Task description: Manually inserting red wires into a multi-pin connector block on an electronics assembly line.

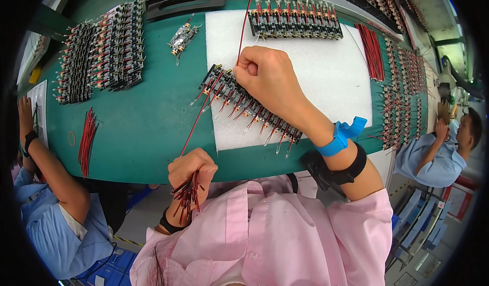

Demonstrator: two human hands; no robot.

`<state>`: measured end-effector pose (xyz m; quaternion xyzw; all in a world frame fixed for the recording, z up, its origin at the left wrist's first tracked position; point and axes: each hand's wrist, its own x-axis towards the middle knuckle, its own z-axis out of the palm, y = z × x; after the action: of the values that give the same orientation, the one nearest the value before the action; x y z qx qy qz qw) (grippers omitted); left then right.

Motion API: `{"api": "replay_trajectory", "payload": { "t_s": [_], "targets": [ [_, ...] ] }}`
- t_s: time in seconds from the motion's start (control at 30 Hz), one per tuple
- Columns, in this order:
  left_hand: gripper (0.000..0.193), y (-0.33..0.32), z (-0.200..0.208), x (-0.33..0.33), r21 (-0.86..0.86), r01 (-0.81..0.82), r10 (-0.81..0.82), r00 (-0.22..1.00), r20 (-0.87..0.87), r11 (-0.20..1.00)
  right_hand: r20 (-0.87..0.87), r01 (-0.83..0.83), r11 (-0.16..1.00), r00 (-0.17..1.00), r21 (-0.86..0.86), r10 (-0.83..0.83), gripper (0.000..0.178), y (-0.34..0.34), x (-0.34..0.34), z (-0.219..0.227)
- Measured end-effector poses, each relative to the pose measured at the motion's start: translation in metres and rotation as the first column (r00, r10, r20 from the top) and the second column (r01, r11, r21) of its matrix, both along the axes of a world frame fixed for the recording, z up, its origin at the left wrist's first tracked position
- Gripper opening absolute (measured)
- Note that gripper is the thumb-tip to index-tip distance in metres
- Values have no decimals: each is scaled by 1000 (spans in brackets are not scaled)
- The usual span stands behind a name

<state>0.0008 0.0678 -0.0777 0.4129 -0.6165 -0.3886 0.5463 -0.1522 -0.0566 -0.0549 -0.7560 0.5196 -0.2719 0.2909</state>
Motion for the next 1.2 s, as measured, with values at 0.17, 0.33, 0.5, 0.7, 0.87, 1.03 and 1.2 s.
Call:
{"api": "replay_trajectory", "payload": {
  "t_s": [0.17,0.33,0.5,0.7,0.87,1.03,1.2],
  "targets": [
    [26,0,-1,0,-1,1,-1,1000,-3,1000,-1,0,1000,1000,-31,0,11,1,0,0],
    [27,0,-2,0,-3,-2,2,1000,4,1000,17,14,999,1000,-31,-13,10,3,0,-2],
    [28,0,-3,-1,-32,-8,8,1000,-3,999,17,-12,997,1000,-73,13,10,3,0,-2],
    [29,1,-5,0,-30,-11,11,1000,6,999,60,21,995,998,-97,-15,8,4,2,-3],
    [31,1,-5,-1,-36,-12,12,1000,-4,999,73,30,998,997,-59,-25,8,3,2,-2],
    [32,1,-6,-1,-47,-21,20,1000,-14,999,80,33,998,996,-52,-28,8,3,2,-3],
    [33,1,-7,-1,-52,-19,18,1000,-19,998,64,25,998,998,-59,-21,9,4,1,-2]
  ]
}}
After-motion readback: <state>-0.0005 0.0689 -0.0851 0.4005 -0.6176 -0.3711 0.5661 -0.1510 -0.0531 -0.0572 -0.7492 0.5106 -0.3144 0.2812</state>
